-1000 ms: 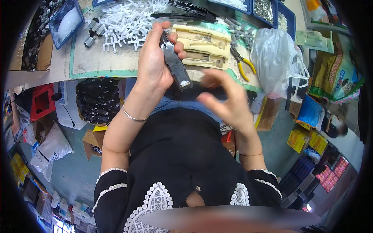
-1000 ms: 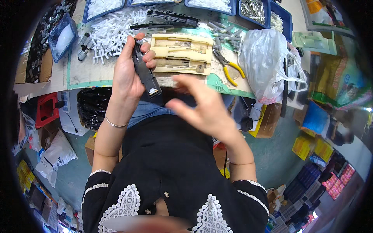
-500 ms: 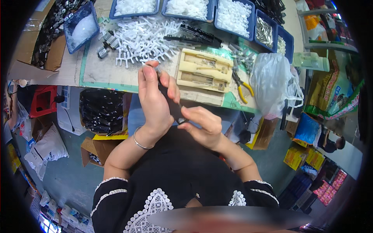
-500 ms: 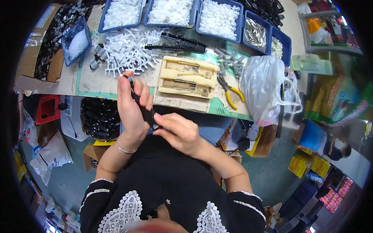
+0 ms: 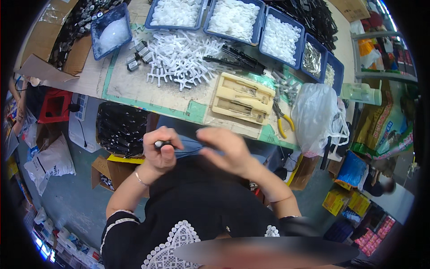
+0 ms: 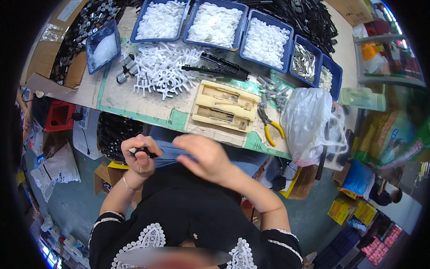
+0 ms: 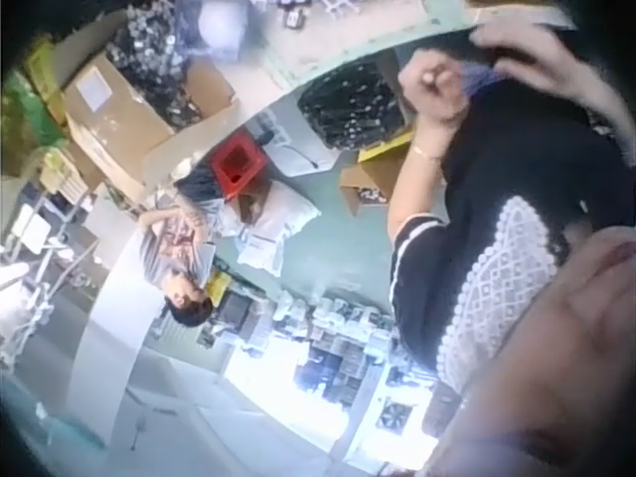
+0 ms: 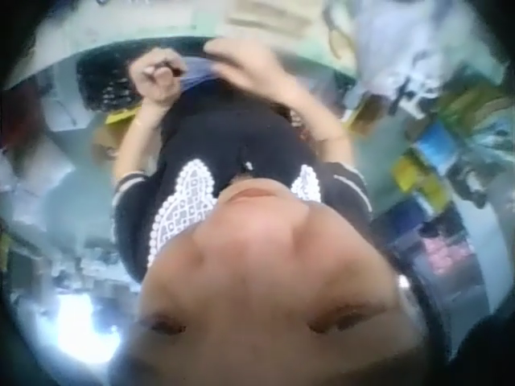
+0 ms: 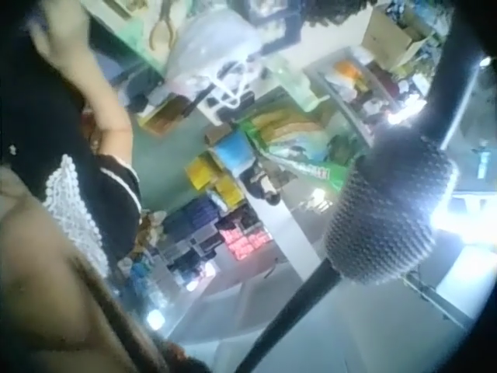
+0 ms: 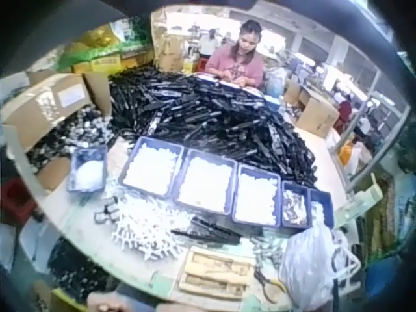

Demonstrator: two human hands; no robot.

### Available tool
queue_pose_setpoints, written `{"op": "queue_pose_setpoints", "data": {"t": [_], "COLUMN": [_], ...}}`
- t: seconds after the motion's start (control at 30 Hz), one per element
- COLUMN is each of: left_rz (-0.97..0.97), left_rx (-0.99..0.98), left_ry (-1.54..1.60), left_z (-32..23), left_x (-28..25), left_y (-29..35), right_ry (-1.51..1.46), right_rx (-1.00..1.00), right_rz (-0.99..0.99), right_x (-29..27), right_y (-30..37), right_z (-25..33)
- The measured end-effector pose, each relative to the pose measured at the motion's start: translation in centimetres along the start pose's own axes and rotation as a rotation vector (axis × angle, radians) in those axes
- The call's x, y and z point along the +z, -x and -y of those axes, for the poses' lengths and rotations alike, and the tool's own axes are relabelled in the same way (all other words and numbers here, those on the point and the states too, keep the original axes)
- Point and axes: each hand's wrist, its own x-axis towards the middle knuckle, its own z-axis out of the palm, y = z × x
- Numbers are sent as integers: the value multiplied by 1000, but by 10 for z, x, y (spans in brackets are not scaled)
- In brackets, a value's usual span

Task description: Assembling small white plastic components into a larger black housing using hands and pliers.

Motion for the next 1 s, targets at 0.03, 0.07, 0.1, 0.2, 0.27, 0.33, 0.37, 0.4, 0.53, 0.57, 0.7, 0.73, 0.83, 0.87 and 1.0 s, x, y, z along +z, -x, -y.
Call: {"op": "queue_pose_setpoints", "data": {"t": [0.03,0.07,0.1,0.2,0.27,0.33,0.37,0.4,0.53,0.57,0.7,0.73,0.83,0.87,1.0], "left_rz": [52,32,10,168,314,456,497,540,649,646,788,782,475,354,81], "left_rx": [57,-47,-151,-624,-725,-838,-970,-1102,-1332,-1338,-1355,-1292,-939,-870,-193], "left_ry": [-182,-401,-620,-987,-1107,-1221,-1204,-1182,-1277,-1270,-1268,-1233,-608,-574,-967], "left_z": [14,29,41,45,47,49,49,50,70,71,58,48,13,-2,8], "left_x": [-23,-51,-77,-130,-157,-179,-187,-196,-229,-224,-185,-177,-145,-130,-98], "left_y": [13,36,62,118,163,207,228,246,319,314,194,158,35,-3,-88], "right_ry": [73,209,343,612,804,852,906,876,632,633,208,28,-168,-353,-702], "right_rx": [-21,-28,-36,-41,-6,26,61,101,86,85,252,301,344,368,381], "right_rz": [-40,-123,-207,-268,-184,-130,-79,-72,-96,-88,-300,-348,-434,-484,-442], "right_x": [-13,-29,-41,-53,-52,-54,-55,-57,-70,-73,-91,-96,-97,-96,-93], "right_y": [-8,-20,-33,-72,-88,-94,-95,-96,-98,-97,-87,-83,-79,-76,-54], "right_z": [-6,-11,-17,-44,-58,-61,-60,-60,-60,-60,-68,-73,-73,-70,-64]}}
